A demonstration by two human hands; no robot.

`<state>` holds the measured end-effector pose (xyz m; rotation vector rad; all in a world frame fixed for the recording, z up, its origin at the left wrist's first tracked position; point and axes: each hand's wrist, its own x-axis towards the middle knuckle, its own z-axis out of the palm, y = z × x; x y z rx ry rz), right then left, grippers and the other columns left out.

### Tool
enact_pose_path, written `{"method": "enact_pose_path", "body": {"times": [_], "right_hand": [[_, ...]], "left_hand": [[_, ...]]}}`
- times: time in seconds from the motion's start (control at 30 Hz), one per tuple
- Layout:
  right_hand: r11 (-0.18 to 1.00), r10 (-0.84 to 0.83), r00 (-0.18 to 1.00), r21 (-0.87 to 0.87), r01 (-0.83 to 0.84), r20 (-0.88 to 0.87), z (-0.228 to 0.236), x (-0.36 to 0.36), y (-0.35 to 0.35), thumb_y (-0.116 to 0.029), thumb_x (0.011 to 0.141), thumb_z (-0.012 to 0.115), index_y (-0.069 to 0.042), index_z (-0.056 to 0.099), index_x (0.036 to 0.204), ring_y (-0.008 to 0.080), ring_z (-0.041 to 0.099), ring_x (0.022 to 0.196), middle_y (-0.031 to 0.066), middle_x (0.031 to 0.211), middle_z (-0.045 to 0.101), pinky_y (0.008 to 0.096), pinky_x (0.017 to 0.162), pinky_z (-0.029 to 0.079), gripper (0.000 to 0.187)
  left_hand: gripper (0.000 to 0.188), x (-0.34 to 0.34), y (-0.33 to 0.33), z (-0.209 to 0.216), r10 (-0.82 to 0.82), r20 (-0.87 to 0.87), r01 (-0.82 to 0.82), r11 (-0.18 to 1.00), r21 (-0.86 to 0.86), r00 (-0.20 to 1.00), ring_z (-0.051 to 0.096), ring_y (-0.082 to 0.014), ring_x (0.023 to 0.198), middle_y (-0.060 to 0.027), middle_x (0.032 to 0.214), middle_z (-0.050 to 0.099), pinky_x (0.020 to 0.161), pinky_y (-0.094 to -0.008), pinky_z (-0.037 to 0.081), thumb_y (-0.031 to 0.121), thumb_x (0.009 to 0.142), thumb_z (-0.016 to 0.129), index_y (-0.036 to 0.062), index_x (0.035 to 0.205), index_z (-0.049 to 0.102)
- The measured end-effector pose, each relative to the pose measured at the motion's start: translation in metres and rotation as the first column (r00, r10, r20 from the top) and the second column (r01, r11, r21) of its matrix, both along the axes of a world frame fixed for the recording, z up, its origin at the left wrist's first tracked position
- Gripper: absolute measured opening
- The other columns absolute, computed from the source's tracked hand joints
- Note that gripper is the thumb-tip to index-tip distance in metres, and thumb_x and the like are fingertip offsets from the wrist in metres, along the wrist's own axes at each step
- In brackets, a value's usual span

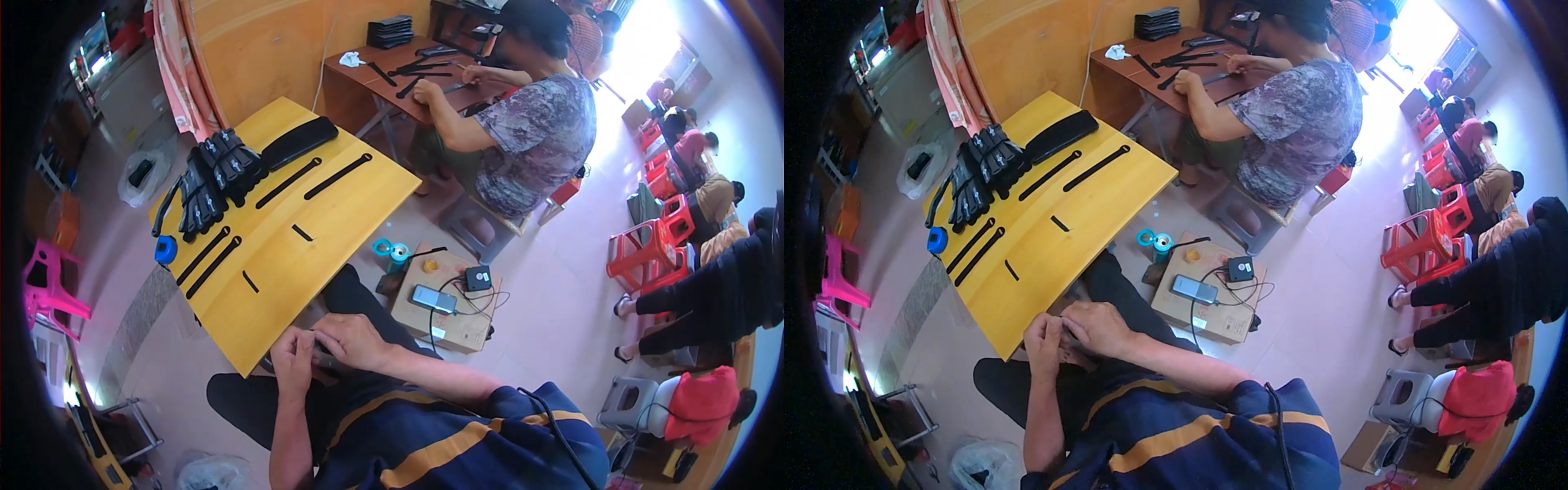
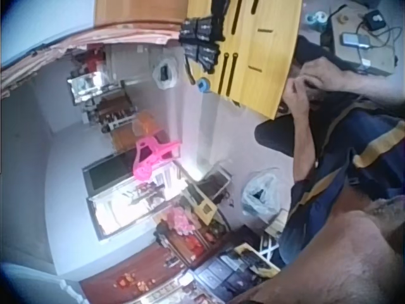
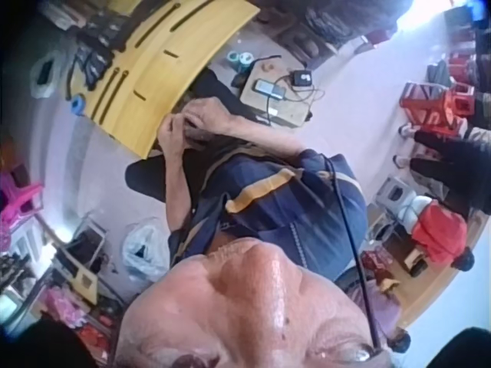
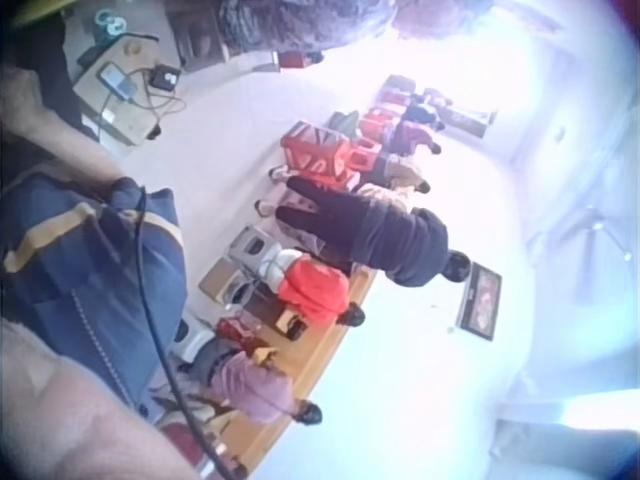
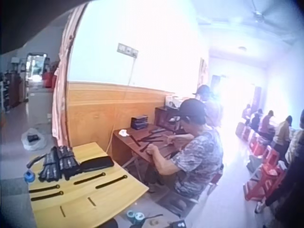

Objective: Assembling buckles and clips onto black textile straps at a workbench.

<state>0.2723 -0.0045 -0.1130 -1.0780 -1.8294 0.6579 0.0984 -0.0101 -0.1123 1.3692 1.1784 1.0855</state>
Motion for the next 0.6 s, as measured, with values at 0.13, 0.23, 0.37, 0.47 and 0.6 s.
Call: {"method": "enact_pose_path", "body": {"times": [0.13,0.23,0.37,0.47,0.6], "right_hand": [[0.998,0.045,0.999,0.033,-0.044,-0.024,0.007,-0.001,0.003,-0.012,0.090,0.062,-0.003,0.065,0.091,0.0351,0.066,0.082,0.0136,0.086,0.065,0.0441,0.070,0.054,0.009],[0.999,0.038,0.999,0.027,-0.037,-0.031,0.015,0.001,0.006,-0.011,0.089,0.062,-0.003,0.065,0.089,0.0343,0.065,0.082,0.0133,0.084,0.065,0.0432,0.070,0.054,0.009],[0.997,0.066,0.995,0.046,-0.063,-0.070,0.020,0.006,0.008,-0.009,0.090,0.064,-0.002,0.065,0.088,0.0346,0.065,0.078,0.0133,0.083,0.064,0.0418,0.067,0.053,0.007],[0.995,0.088,0.993,0.046,-0.084,-0.076,0.021,0.008,0.010,-0.009,0.089,0.064,-0.002,0.064,0.088,0.0350,0.065,0.078,0.0135,0.081,0.064,0.0417,0.066,0.052,0.007],[0.994,0.101,0.985,0.044,-0.096,-0.139,0.021,0.011,0.009,-0.009,0.091,0.063,-0.001,0.064,0.088,0.0355,0.065,0.078,0.0137,0.081,0.064,0.0415,0.066,0.052,0.008]], "left_hand": [[0.031,0.000,-0.005,-0.002,-0.004,0.151,0.017,0.996,-0.091,0.989,0.055,-0.0076,0.061,-0.0009,0.068,0.058,0.056,-0.0215,0.045,0.029,0.102,0.061,0.0051,0.084,0.056],[0.028,0.000,-0.004,0.002,-0.025,0.175,0.038,0.997,-0.073,0.984,0.056,-0.0076,0.061,-0.0016,0.069,0.059,0.055,-0.0209,0.046,0.027,0.102,0.062,0.0055,0.086,0.054],[0.025,-0.002,-0.001,0.007,-0.116,0.122,0.121,0.992,-0.035,0.986,0.055,-0.0068,0.059,-0.0019,0.069,0.059,0.055,-0.0206,0.045,0.021,0.098,0.067,0.0051,0.085,0.053],[0.024,-0.004,0.002,0.002,-0.102,0.024,0.100,0.994,0.048,0.995,0.054,-0.0070,0.058,-0.0013,0.067,0.058,0.055,-0.0213,0.044,0.016,0.095,0.071,0.0049,0.082,0.053],[0.023,-0.001,0.006,0.008,-0.091,-0.063,0.097,0.989,0.110,0.994,0.053,-0.0071,0.058,-0.0010,0.066,0.057,0.054,-0.0226,0.042,0.014,0.093,0.071,0.0042,0.080,0.054]]}}
